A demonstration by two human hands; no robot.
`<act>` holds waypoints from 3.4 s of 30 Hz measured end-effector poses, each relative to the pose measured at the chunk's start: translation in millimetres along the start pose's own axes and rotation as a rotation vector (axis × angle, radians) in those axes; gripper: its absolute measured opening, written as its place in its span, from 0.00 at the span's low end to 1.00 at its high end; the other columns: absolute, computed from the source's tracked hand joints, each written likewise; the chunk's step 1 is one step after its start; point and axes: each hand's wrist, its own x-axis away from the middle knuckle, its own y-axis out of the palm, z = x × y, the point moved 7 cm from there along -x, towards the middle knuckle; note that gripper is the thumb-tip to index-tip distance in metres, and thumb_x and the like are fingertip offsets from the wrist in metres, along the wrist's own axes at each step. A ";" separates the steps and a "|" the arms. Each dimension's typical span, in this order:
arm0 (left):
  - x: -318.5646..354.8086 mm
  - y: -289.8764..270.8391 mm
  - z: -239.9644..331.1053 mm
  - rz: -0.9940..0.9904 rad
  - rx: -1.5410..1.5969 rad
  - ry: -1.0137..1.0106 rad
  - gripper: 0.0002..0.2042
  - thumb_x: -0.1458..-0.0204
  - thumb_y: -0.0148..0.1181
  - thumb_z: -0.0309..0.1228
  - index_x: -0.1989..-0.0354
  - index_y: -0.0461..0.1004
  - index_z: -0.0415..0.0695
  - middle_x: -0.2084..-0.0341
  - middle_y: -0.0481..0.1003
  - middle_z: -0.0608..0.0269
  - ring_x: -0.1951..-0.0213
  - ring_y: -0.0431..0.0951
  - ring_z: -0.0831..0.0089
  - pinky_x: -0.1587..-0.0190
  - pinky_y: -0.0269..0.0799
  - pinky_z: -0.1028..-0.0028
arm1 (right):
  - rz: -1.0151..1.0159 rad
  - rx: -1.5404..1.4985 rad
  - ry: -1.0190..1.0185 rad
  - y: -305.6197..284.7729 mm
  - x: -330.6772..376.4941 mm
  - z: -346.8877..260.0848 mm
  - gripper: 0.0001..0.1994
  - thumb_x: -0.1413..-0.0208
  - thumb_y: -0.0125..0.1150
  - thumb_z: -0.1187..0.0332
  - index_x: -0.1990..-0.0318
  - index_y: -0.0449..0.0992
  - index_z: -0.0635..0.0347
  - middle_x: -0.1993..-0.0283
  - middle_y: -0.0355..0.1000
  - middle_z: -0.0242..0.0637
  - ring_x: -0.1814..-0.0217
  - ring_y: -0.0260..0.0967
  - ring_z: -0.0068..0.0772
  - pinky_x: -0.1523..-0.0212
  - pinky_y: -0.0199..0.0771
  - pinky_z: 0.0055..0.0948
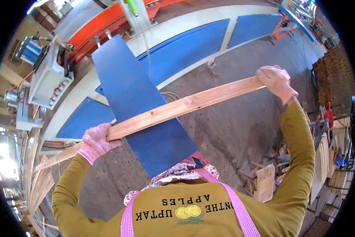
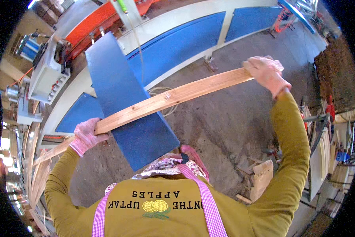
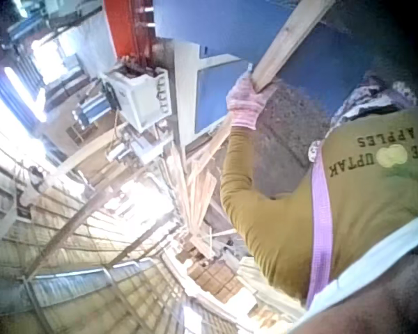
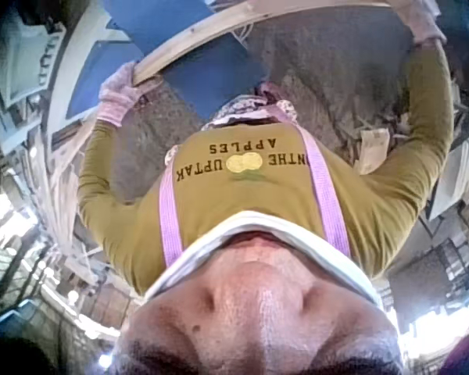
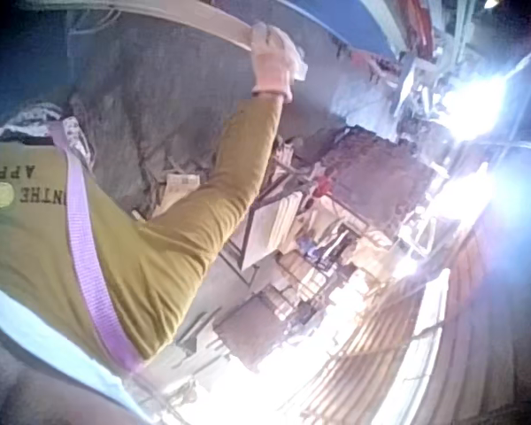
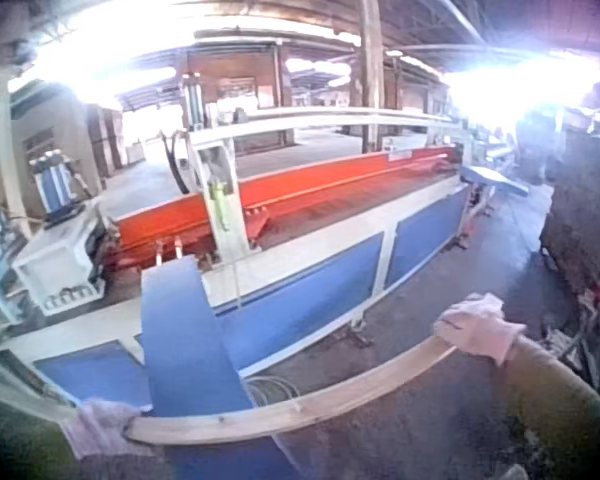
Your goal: The person picks up long wooden planks from a stack and carries them to a workbench. They break the planks in half by hand and place the resulting pieces onto a pile on the table.
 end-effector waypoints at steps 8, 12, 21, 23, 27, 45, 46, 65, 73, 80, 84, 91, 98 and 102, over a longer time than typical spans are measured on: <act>13.6 9.1 -2.1 0.226 -0.073 0.074 0.30 0.72 0.72 0.59 0.71 0.73 0.46 0.75 0.76 0.56 0.70 0.79 0.55 0.66 0.73 0.60 | 0.100 -0.236 0.262 27.9 -4.8 -17.5 0.17 0.42 0.51 0.55 0.76 0.78 0.55 0.73 0.75 0.44 0.67 0.73 0.50 0.62 0.70 0.45; 2.0 8.0 1.3 0.113 -0.064 -0.019 0.31 0.74 0.76 0.53 0.65 0.75 0.44 0.70 0.78 0.55 0.67 0.79 0.54 0.63 0.73 0.59 | 0.256 -0.145 0.219 51.0 2.1 -19.7 0.18 0.42 0.50 0.54 0.76 0.78 0.54 0.74 0.74 0.44 0.66 0.73 0.50 0.62 0.69 0.45; 9.3 11.0 3.9 0.096 0.034 0.119 0.24 0.64 0.69 0.51 0.65 0.80 0.45 0.68 0.80 0.54 0.65 0.81 0.56 0.64 0.77 0.62 | -0.189 -0.101 0.041 70.7 20.2 23.9 0.12 0.40 0.49 0.54 0.61 0.77 0.45 0.60 0.77 0.36 0.60 0.75 0.45 0.60 0.74 0.47; 16.5 22.9 -19.5 0.056 0.157 0.013 0.24 0.65 0.69 0.51 0.64 0.80 0.47 0.68 0.81 0.54 0.65 0.81 0.56 0.61 0.77 0.63 | -0.582 -0.131 0.274 68.5 -14.8 5.0 0.12 0.39 0.47 0.53 0.58 0.76 0.42 0.59 0.76 0.32 0.55 0.74 0.42 0.58 0.75 0.45; 29.6 -13.7 16.0 0.086 0.241 0.009 0.17 0.55 0.71 0.45 0.67 0.74 0.47 0.75 0.78 0.60 0.75 0.79 0.64 0.71 0.76 0.67 | -0.282 0.029 0.171 76.1 -16.0 -9.8 0.13 0.38 0.49 0.55 0.58 0.78 0.45 0.60 0.77 0.36 0.58 0.75 0.38 0.60 0.77 0.40; -94.8 -50.1 192.2 0.271 -0.050 0.134 0.25 0.51 0.59 0.55 0.58 0.67 0.47 0.67 0.73 0.50 0.70 0.75 0.51 0.69 0.70 0.53 | -0.534 -1.157 1.342 200.5 293.2 -27.4 0.40 0.46 0.43 0.29 0.53 0.80 0.60 0.48 0.75 0.47 0.42 0.69 0.47 0.41 0.65 0.41; -102.3 -46.0 211.8 0.309 -0.048 0.163 0.24 0.51 0.59 0.55 0.59 0.67 0.46 0.68 0.73 0.49 0.70 0.75 0.50 0.69 0.69 0.53 | -0.532 -1.207 1.362 193.6 301.1 -14.9 0.42 0.46 0.40 0.28 0.48 0.78 0.61 0.43 0.72 0.48 0.38 0.66 0.52 0.37 0.62 0.41; -135.7 -54.3 272.4 0.529 -0.007 0.022 0.23 0.60 0.70 0.50 0.67 0.72 0.44 0.76 0.76 0.49 0.71 0.76 0.45 0.68 0.71 0.55 | 0.842 -1.063 1.791 53.5 517.2 8.3 0.16 0.49 0.68 0.61 0.57 0.77 0.61 0.69 0.71 0.24 0.70 0.64 0.15 0.69 0.66 0.19; -93.7 -82.5 343.1 0.614 0.126 0.100 0.24 0.57 0.68 0.43 0.53 0.73 0.43 0.62 0.76 0.49 0.59 0.76 0.51 0.57 0.72 0.59 | 0.769 -1.132 1.581 61.5 501.0 62.2 0.12 0.50 0.68 0.70 0.59 0.77 0.63 0.66 0.73 0.26 0.65 0.67 0.17 0.63 0.70 0.20; -127.9 -110.5 611.5 0.467 1.160 0.727 0.23 0.45 0.62 0.39 0.43 0.69 0.42 0.50 0.73 0.56 0.53 0.76 0.67 0.50 0.74 0.69 | 0.673 -1.136 1.310 52.5 512.5 144.0 0.13 0.57 0.69 0.73 0.61 0.77 0.63 0.67 0.72 0.31 0.65 0.69 0.23 0.61 0.72 0.25; -131.3 -78.9 765.5 -0.412 1.753 0.720 0.23 0.39 0.53 0.46 0.45 0.71 0.38 0.55 0.76 0.54 0.54 0.76 0.66 0.51 0.73 0.67 | 0.673 -0.897 1.211 19.5 548.9 180.8 0.17 0.64 0.72 0.71 0.63 0.77 0.62 0.69 0.70 0.37 0.69 0.68 0.34 0.64 0.70 0.29; -108.5 -58.7 913.0 -0.790 1.829 0.713 0.21 0.35 0.45 0.44 0.54 0.74 0.36 0.55 0.75 0.52 0.56 0.77 0.63 0.57 0.78 0.65 | 0.559 -1.233 1.410 23.5 636.0 202.8 0.16 0.55 0.69 0.68 0.59 0.77 0.64 0.65 0.74 0.30 0.62 0.70 0.21 0.59 0.72 0.24; -95.4 -57.3 962.3 -0.627 1.679 0.730 0.17 0.36 0.49 0.39 0.53 0.75 0.36 0.53 0.76 0.52 0.58 0.79 0.64 0.62 0.81 0.63 | 0.565 -1.534 1.489 60.9 658.1 193.2 0.18 0.51 0.66 0.65 0.54 0.76 0.66 0.62 0.74 0.30 0.59 0.71 0.21 0.55 0.72 0.23; -84.2 -64.9 973.0 -0.561 1.591 0.757 0.16 0.37 0.52 0.39 0.53 0.77 0.37 0.60 0.79 0.58 0.63 0.79 0.73 0.65 0.78 0.72 | 0.398 -1.650 1.376 78.7 640.9 189.3 0.22 0.51 0.68 0.59 0.53 0.76 0.65 0.61 0.74 0.30 0.61 0.70 0.22 0.57 0.71 0.24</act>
